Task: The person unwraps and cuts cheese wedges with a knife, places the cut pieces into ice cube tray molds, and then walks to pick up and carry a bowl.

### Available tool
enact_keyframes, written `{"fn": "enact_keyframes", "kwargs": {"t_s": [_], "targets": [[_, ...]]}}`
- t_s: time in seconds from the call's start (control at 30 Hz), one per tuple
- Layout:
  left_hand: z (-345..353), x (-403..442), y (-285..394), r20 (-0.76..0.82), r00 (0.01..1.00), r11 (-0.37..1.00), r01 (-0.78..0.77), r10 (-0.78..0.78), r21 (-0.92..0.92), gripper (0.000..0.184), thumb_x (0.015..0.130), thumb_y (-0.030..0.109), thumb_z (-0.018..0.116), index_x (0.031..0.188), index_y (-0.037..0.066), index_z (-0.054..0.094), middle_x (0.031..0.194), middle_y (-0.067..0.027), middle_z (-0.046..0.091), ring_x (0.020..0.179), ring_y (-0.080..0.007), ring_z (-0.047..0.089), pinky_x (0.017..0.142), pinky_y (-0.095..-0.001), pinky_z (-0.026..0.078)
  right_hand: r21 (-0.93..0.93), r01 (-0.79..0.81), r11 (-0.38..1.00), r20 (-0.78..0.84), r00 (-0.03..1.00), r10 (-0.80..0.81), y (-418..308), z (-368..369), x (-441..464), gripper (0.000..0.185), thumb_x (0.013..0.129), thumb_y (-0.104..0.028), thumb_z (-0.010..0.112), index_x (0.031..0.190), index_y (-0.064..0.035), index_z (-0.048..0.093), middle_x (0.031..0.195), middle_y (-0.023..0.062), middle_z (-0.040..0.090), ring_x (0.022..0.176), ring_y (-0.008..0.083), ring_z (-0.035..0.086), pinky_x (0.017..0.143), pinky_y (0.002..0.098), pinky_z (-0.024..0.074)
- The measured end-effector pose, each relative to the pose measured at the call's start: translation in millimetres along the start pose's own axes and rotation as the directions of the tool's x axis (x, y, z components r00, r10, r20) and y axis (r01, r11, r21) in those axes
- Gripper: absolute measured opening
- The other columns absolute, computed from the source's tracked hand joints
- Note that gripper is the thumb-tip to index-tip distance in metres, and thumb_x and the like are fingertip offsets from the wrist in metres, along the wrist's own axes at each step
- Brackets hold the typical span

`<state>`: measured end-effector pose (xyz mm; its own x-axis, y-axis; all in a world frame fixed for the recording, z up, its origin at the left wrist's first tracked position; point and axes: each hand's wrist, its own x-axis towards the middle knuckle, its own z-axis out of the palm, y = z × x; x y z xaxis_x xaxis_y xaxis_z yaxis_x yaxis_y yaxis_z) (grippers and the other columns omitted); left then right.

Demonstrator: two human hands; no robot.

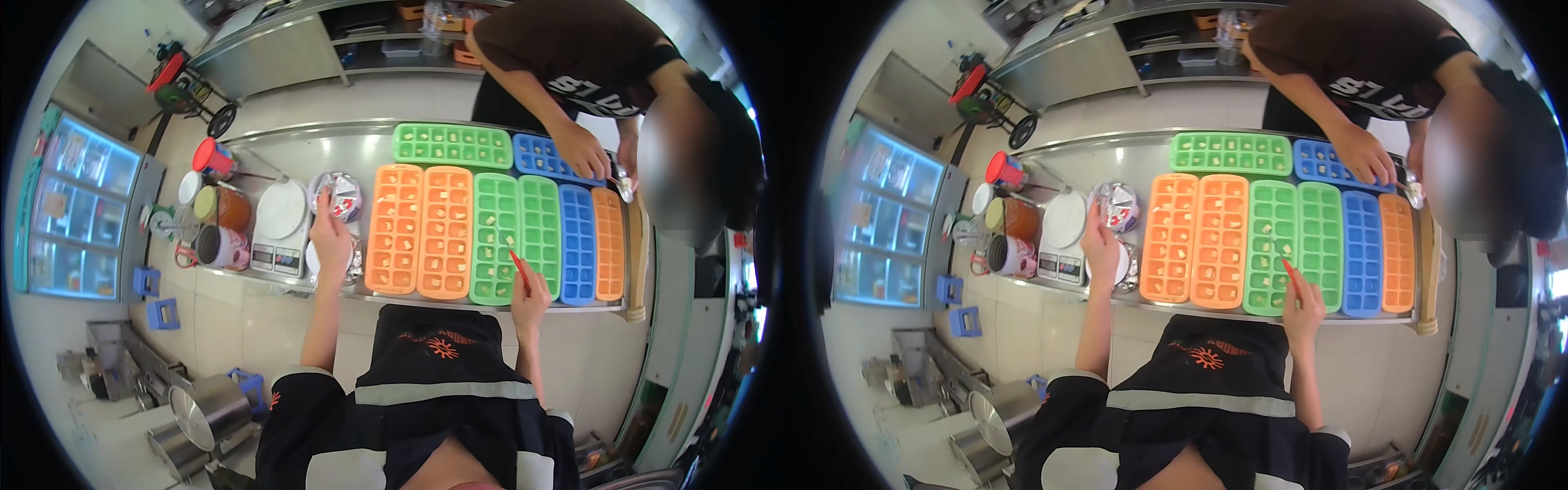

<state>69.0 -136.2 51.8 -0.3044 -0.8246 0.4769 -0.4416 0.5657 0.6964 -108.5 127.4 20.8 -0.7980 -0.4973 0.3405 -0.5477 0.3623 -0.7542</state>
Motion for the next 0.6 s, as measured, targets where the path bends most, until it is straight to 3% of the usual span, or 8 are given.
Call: {"fn": "enact_keyframes", "kwargs": {"t_s": [0.07, 0.1, 0.13, 0.2, 0.27, 0.3, 0.43, 0.6], "targets": [[-27.6, -12.3, -25.1, -0.018, 1.0, 0.997, 0.004, -0.003, 0.081, 0.044, 0.073, -0.008, 0.038, 0.116, 0.002, 0.041, 0.103, -0.0189, 0.053, 0.09, -0.0303, 0.055, 0.07, -0.0315, 0.044, 0.095, -0.013, 0.995, -0.074, 0.997, 0.02, -2.4, -1.1, -3.8, 0.021, 0.077, -0.005, 0.053, 0.097, -0.0018, 0.058, 0.069, 0.0079, 0.056, 0.059, 0.0122, 0.053, 0.053, 0.0242, 0.0404], [-34.0, -21.8, -32.3, -0.028, 1.0, 0.996, 0.013, -0.011, 0.092, 0.044, 0.073, -0.008, 0.038, 0.116, 0.002, 0.041, 0.103, -0.0189, 0.053, 0.09, -0.0303, 0.055, 0.07, -0.0315, 0.044, 0.131, -0.128, 0.983, -0.021, 0.991, 0.132, 6.8, 2.0, -8.0, 0.022, 0.08, -0.007, 0.05, 0.1, 0.0005, 0.056, 0.066, 0.0049, 0.054, 0.057, 0.0085, 0.049, 0.052, 0.0215, 0.038], [-42.0, -32.0, -38.7, -0.005, 0.999, 0.993, 0.05, -0.05, 0.104, 0.042, 0.073, -0.007, 0.039, 0.113, 0.003, 0.043, 0.106, -0.0183, 0.052, 0.095, -0.031, 0.052, 0.073, -0.0324, 0.044, 0.137, -0.131, 0.982, -0.005, 0.991, 0.133, 9.9, 5.0, -12.7, 0.022, 0.08, -0.007, 0.05, 0.1, 0.0005, 0.056, 0.066, 0.0049, 0.054, 0.057, 0.0085, 0.049, 0.052, 0.0215, 0.038], [-47.5, -47.3, -56.4, 0.006, 0.995, 0.989, 0.094, -0.095, 0.114, 0.039, 0.073, -0.006, 0.041, 0.111, 0.004, 0.046, 0.108, -0.0177, 0.051, 0.099, -0.0316, 0.05, 0.076, -0.0333, 0.044, 0.42, -0.397, 0.816, 0.158, 0.918, 0.365, -0.1, 5.6, -10.0, 0.023, 0.082, -0.009, 0.047, 0.102, 0.0021, 0.054, 0.063, 0.001, 0.05, 0.056, 0.0062, 0.045, 0.051, 0.0195, 0.0354], [-51.3, -60.1, -77.3, 0.353, 0.916, 0.86, -0.328, 0.19, 0.39, 0.035, 0.071, -0.003, 0.047, 0.105, 0.006, 0.049, 0.112, -0.015, 0.049, 0.102, -0.0305, 0.048, 0.08, -0.0342, 0.043, 0.45, -0.373, 0.811, 0.181, 0.928, 0.326, -8.1, 11.6, -5.4, 0.025, 0.084, -0.011, 0.046, 0.104, 0.0031, 0.053, 0.06, -0.0014, 0.046, 0.052, 0.0029, 0.038, 0.046, 0.0171, 0.0299], [-52.2, -59.9, -86.7, 0.485, 0.839, 0.773, -0.472, 0.247, 0.424, 0.033, 0.069, 0.008, 0.056, 0.101, 0.008, 0.051, 0.113, -0.0118, 0.049, 0.105, -0.03, 0.047, 0.085, -0.0372, 0.04, 0.493, -0.393, 0.776, 0.216, 0.919, 0.329, -13.7, 13.5, -1.6, 0.025, 0.084, -0.01, 0.046, 0.104, 0.0028, 0.053, 0.06, -0.0013, 0.046, 0.049, 0.0021, 0.036, 0.044, 0.0167, 0.0275], [-56.4, -60.4, -83.2, 0.505, 0.841, 0.807, -0.429, 0.193, 0.405, 0.048, 0.061, 0.027, 0.065, 0.103, 0.01, 0.05, 0.113, -0.0085, 0.05, 0.106, -0.0303, 0.045, 0.085, -0.0427, 0.039, 0.508, -0.392, 0.767, 0.259, 0.919, 0.298, -23.6, 20.9, 4.6, 0.025, 0.084, -0.01, 0.046, 0.105, 0.0021, 0.052, 0.058, -0.0013, 0.046, 0.044, 0.0002, 0.03, 0.039, 0.0158, 0.021], [-62.5, -41.0, -71.6, 0.619, 0.776, 0.815, -0.435, 0.122, 0.384, 0.05, 0.06, 0.025, 0.065, 0.105, 0.011, 0.05, 0.109, -0.0076, 0.052, 0.101, -0.0304, 0.049, 0.082, -0.0393, 0.042, 0.518, -0.375, 0.769, 0.272, 0.924, 0.267, -28.6, 28.9, 4.7, 0.023, 0.084, -0.013, 0.046, 0.102, 0.001, 0.053, 0.058, 0.0, 0.044, 0.042, 0.0014, 0.031, 0.037, 0.0156, 0.0214]]}}
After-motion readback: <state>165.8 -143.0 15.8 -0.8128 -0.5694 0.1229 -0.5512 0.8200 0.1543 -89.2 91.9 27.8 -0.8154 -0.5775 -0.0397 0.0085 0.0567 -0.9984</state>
